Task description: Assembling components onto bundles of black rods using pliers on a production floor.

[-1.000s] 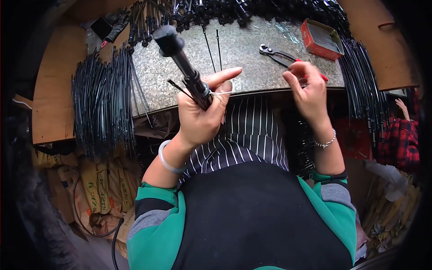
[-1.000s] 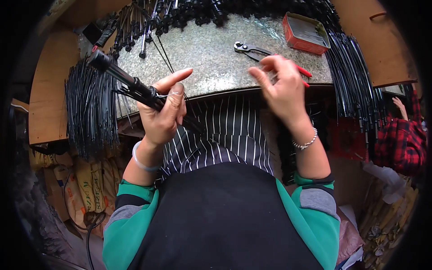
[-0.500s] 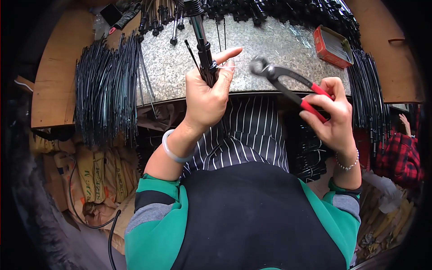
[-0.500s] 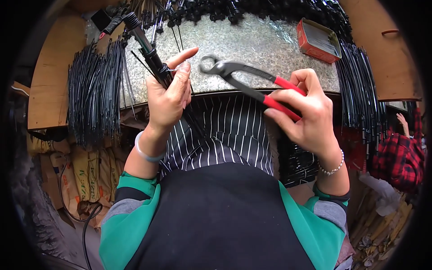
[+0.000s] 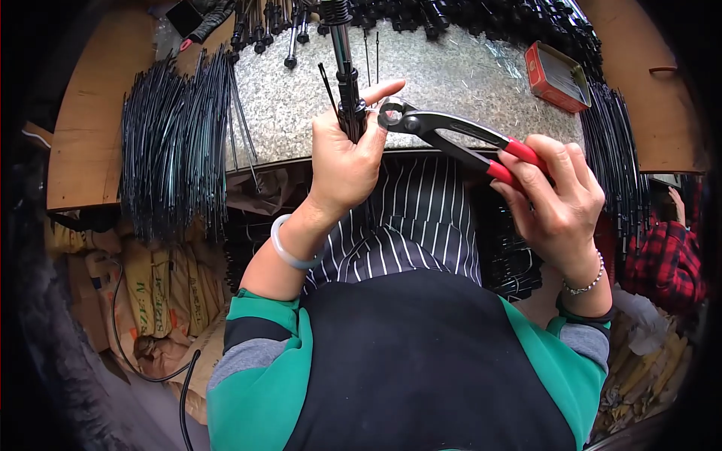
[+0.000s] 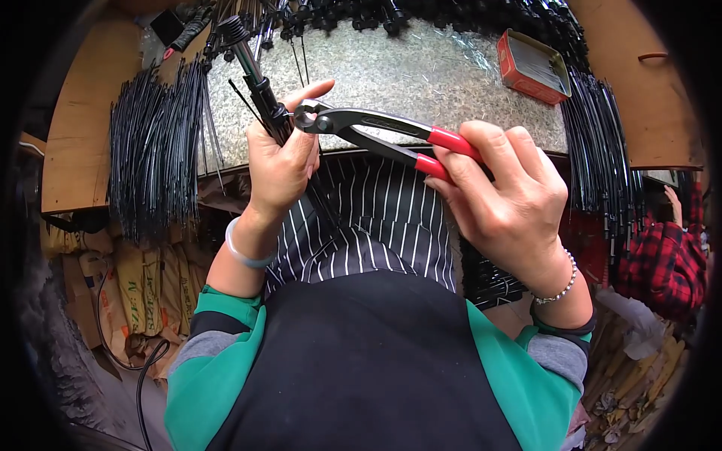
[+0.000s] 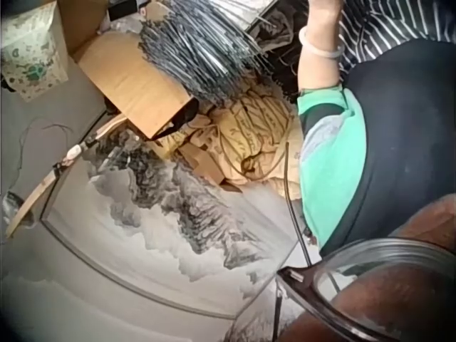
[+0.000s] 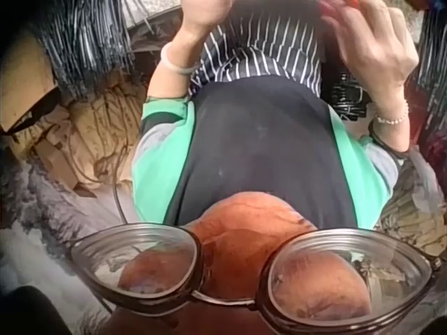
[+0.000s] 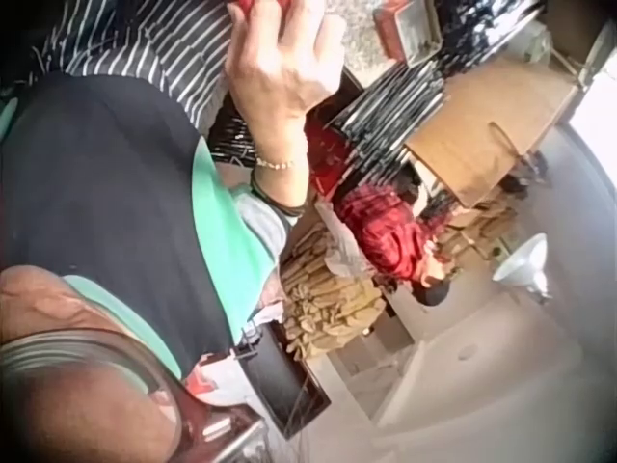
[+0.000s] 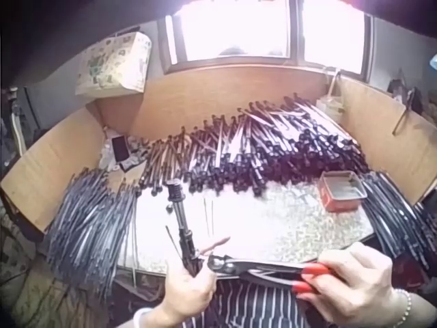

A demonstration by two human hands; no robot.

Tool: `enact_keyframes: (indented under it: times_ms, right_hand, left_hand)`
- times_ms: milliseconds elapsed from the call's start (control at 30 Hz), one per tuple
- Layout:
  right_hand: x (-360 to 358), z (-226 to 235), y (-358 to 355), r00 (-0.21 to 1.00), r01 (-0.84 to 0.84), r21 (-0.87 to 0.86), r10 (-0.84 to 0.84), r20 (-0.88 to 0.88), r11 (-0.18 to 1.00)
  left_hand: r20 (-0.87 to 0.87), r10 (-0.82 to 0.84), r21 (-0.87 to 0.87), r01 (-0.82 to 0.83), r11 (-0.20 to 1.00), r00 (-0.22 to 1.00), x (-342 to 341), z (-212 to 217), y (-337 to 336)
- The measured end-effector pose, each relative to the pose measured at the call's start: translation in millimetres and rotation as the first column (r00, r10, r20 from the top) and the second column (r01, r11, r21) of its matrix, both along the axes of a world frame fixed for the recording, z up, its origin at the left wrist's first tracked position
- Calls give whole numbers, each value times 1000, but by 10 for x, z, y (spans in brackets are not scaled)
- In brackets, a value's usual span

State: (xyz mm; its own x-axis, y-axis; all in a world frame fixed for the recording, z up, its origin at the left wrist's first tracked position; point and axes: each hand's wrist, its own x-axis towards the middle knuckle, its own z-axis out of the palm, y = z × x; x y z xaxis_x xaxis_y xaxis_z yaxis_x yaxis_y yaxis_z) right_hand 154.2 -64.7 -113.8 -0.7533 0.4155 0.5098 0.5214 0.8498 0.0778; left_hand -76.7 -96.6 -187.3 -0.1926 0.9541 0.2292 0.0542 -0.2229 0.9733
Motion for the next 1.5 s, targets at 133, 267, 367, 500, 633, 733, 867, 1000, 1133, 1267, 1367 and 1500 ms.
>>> enact_keyframes:
  times_ms: [133, 267, 367, 500, 633, 733, 867, 1000, 1133, 1267, 1367, 1500]
  right_hand:
    - [-27, -50, -47, 999, -41, -12, 41, 17, 999]
    - [9, -123, 18, 985, -172, -906, 63, -160, 387]
    - [-2, -350, -40, 955, -251, -650, -72, -289, -717]
    - [-100, -318, -125, 994, 70, -981, -92, 54, 179]
    - [-26, -457, -114, 977, -207, -519, 142, -161, 829]
    - [-3, -336, -34, 973, -169, -886, 69, -219, -431]
    - [-72, -322, -49, 997, -68, -997, 39, -67, 24]
    - [-42, -574, -53, 963, -209, -421, 111, -245, 883]
    - [-13, -268, 42, 994, -79, -883, 30, -105, -463]
    - [-50, -405, -26, 998, -63, -941, 4, -65, 332]
    - [-2, -555, 4, 951, -306, -847, 168, -258, 434]
    - [-48, -530, 23, 981, -186, -812, 157, -117, 553]
  left_hand:
    - [40, -23, -20, 24, 1000, 999, -44, -3, -32]
    - [155, -112, 74, 102, 992, 982, -19, 54, -85]
    - [75, -107, 208, 89, 974, 991, -27, 0, -40]
    - [134, -64, 102, 51, 993, 989, 5, -4, -71]
    - [82, -59, 31, 56, 998, 995, -9, 39, -129]
    - [24, -147, 178, 141, 974, 989, -36, -15, -102]
    - [105, -90, 99, 80, 992, 990, 32, 54, -107]
    - [85, -79, 66, 73, 995, 993, 65, -4, -114]
    - [104, -155, 111, 143, 983, 982, 76, -41, -36]
    - [207, -82, -29, 90, 996, 975, 89, -9, -61]
    - [180, -101, 45, 95, 994, 979, 49, -97, -34]
    - [136, -71, -31, 76, 997, 988, 29, -89, -28]
